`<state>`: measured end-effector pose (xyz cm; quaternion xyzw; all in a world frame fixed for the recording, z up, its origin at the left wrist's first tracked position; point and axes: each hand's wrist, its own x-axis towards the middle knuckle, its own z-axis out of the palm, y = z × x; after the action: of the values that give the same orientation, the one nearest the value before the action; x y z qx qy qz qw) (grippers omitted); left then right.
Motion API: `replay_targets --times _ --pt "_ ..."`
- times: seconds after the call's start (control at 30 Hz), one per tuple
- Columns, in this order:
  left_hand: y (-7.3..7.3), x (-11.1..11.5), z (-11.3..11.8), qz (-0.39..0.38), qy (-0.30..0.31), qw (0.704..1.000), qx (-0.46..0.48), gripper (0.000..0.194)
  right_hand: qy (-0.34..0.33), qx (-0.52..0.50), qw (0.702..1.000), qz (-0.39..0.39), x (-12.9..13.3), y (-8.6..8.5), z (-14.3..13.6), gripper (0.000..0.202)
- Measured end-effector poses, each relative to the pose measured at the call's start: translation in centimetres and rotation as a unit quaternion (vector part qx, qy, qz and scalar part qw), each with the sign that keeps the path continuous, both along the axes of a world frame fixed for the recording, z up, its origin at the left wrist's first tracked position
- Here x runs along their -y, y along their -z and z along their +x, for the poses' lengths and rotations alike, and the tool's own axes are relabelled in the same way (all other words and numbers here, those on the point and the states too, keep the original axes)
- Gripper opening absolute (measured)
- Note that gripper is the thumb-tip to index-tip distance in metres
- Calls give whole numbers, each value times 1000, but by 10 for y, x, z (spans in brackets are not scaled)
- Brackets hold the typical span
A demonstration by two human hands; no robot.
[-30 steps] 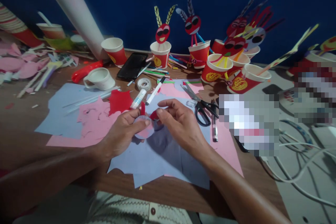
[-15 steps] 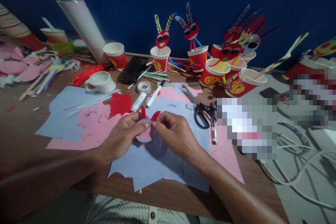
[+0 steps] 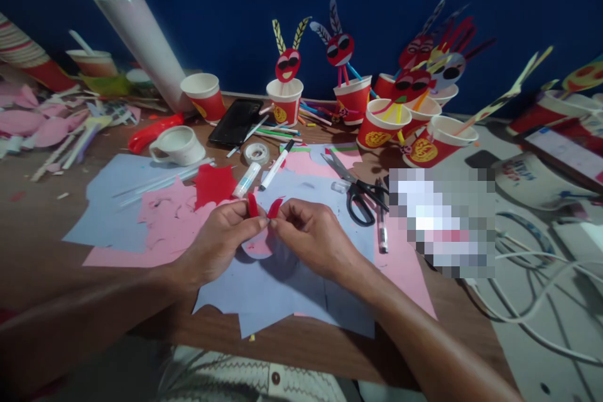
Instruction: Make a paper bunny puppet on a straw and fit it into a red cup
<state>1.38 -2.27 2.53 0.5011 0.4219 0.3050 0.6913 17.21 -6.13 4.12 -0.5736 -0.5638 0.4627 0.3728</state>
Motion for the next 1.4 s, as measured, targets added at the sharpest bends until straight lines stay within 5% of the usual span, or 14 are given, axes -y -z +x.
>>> replay_targets --times 0.27,1.1,1.4 --pt "-4 -1 0 0 -34 999 -32 13 15 -66 997 -34 -2 4 0 17" --pt "-3 -1 0 -89 7 991 104 13 41 -113 991 -66 -2 2 -2 17" --pt "-4 -3 0 -139 -49 981 125 16 69 -142 986 -55 -3 0 2 20"
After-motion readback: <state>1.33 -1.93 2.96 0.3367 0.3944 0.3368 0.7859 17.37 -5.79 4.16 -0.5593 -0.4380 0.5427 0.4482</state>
